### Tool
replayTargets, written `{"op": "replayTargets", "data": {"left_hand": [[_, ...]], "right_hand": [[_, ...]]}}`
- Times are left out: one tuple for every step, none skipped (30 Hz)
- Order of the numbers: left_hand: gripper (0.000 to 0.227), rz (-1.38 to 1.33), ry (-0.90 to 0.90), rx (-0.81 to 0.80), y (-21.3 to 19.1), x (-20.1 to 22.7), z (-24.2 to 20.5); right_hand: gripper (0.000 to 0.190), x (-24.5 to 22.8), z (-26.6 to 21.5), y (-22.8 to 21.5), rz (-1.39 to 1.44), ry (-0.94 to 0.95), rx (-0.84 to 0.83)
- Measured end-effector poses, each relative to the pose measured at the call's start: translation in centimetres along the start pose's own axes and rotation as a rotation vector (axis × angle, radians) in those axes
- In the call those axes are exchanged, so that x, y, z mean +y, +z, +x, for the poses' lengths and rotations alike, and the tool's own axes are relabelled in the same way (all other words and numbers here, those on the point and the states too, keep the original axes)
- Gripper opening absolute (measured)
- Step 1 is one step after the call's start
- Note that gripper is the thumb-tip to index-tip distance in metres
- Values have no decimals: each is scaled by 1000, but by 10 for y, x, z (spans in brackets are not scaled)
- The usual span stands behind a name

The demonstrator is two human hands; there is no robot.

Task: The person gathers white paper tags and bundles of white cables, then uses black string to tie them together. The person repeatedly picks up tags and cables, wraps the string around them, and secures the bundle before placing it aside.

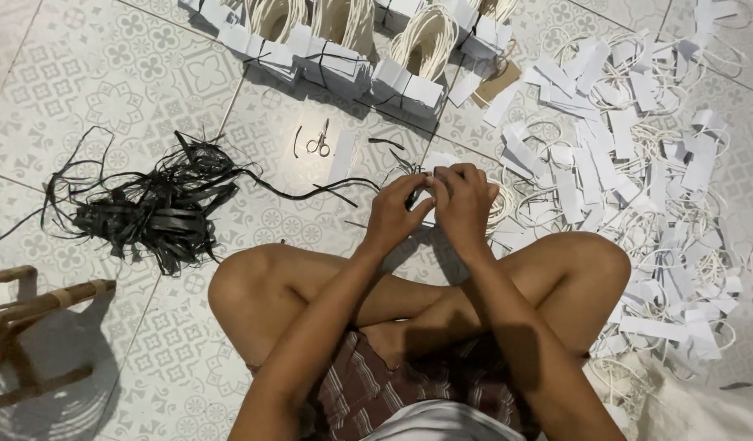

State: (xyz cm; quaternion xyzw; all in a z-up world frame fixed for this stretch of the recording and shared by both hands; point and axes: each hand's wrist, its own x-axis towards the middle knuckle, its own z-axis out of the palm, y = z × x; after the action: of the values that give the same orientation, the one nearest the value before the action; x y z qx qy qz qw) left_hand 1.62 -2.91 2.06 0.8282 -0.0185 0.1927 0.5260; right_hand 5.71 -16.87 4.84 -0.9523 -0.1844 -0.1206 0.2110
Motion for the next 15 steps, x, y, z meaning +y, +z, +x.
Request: {"op": "replayTargets", "data": {"left_hand": [[33, -28, -28, 11, 0, 1, 0], [30, -57, -56, 22, -1, 2, 0], [30, -59, -56, 19, 0, 4, 1], [28, -79, -90, 45, 1, 6, 2], [26, -96, -124, 73, 1, 8, 3], [26, -96, -125, 74, 2, 8, 4], [24, -116, -188, 88, 3, 8, 5], [22, -136, -251, 102, 5, 8, 6], [22, -138, -251, 101, 9, 6, 6], [21, -228, -390, 144, 14, 4, 6], [20, -319, -527, 188, 19, 2, 7], [20, -321, -524, 188, 22, 1, 8], [21, -359, -601, 211, 27, 0, 8], [21, -397, -678, 233, 33, -1, 8], [21, -404, -680, 229, 32, 2, 9]], "right_hand": [[15, 3, 0, 6, 43, 70, -1], [11, 7, 1, 12, 87, 140, -1], [11, 9, 1, 16, 84, 143, -1], [10, 11, 0, 19, 112, 208, 6], [9, 13, 1, 23, 141, 270, 12], [9, 13, 1, 21, 141, 270, 11], [11, 13, 1, 18, 161, 284, 3], [13, 12, 1, 16, 181, 298, -4], [13, 2, 2, 5, 180, 299, -4], [11, -8, 3, -6, 149, 246, 78], [11, -18, 5, -17, 117, 192, 161], [11, -19, 4, -19, 115, 191, 164], [9, -18, 1, -21, 92, 95, 186], [9, -17, -1, -24, 69, -2, 207], [9, -9, -5, -17, 61, -1, 206]]}}
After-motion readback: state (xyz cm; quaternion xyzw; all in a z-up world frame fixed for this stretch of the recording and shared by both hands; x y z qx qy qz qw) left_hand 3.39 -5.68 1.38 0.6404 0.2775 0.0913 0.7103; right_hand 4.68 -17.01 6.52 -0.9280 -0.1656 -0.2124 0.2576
